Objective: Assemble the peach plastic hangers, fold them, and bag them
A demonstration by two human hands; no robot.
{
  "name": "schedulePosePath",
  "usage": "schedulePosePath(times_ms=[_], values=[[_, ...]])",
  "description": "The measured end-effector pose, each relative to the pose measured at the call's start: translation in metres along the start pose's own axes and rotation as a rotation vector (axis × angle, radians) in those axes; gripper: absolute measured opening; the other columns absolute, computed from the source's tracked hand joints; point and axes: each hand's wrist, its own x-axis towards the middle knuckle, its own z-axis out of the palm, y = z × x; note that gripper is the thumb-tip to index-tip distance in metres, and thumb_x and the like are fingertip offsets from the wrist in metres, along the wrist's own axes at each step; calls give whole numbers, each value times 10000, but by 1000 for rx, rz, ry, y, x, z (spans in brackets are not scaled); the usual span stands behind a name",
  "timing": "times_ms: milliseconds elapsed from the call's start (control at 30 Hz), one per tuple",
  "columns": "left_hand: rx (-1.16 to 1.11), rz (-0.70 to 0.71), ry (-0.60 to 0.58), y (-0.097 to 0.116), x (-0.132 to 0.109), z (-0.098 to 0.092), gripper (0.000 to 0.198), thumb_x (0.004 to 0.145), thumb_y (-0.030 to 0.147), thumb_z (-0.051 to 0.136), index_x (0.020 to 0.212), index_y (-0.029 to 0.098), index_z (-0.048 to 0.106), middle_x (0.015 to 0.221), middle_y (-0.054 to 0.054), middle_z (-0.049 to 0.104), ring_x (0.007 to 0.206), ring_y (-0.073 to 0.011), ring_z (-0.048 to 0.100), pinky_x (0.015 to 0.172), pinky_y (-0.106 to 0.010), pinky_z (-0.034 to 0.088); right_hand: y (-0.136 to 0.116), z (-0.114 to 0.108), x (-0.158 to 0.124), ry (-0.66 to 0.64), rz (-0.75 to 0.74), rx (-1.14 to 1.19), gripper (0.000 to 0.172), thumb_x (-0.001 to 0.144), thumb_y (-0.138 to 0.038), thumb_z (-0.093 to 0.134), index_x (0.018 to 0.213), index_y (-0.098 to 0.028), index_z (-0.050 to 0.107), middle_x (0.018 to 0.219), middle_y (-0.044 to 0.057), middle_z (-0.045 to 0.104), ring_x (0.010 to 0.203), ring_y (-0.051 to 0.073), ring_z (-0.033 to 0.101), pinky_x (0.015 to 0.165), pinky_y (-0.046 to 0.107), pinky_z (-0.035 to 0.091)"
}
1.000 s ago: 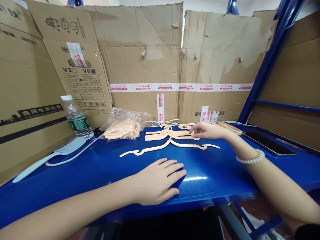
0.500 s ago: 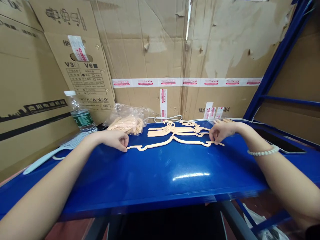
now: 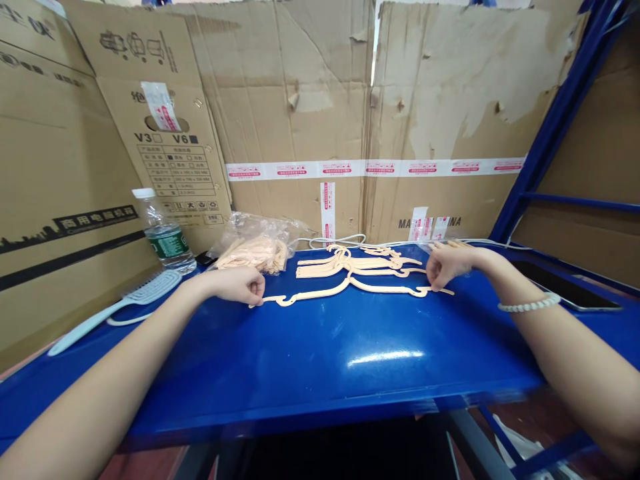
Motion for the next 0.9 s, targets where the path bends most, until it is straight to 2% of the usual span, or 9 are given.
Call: schedulePosePath(times_ms=[100, 367, 667, 900], values=[[-37, 8, 19, -3, 3, 2, 205, 675, 391, 616, 729, 197, 649, 734, -24, 713, 703, -195, 640, 600, -240, 435, 1, -2, -1, -92, 65, -23, 234, 569, -393, 729, 709, -211, 773, 728, 31, 724, 748, 232, 634, 610, 283, 414], [-44, 3, 33, -6, 8, 4, 222, 688, 412, 609, 749, 201, 641, 737, -22, 709, 710, -196, 639, 606, -244, 450, 5, -2, 0, -90, 77, -25, 245, 568, -403, 718, 704, -203, 756, 732, 34, 710, 777, 234, 624, 633, 285, 419], [-64, 4, -21, -11, 4, 0, 299, 686, 474, 622, 788, 194, 631, 798, -35, 724, 758, -199, 654, 648, -244, 465, 11, 6, 10, -190, 79, 130, 291, 602, -428, 685, 718, -165, 639, 620, 16, 609, 594, 149, 533, 528, 254, 383], [-35, 8, 37, -9, 4, 1, 267, 700, 460, 625, 749, 198, 647, 750, -21, 710, 702, -181, 622, 604, -231, 422, 13, 4, 6, -210, 131, 216, 320, 581, -457, 711, 655, -174, 582, 593, -6, 550, 586, 131, 518, 545, 252, 389]])
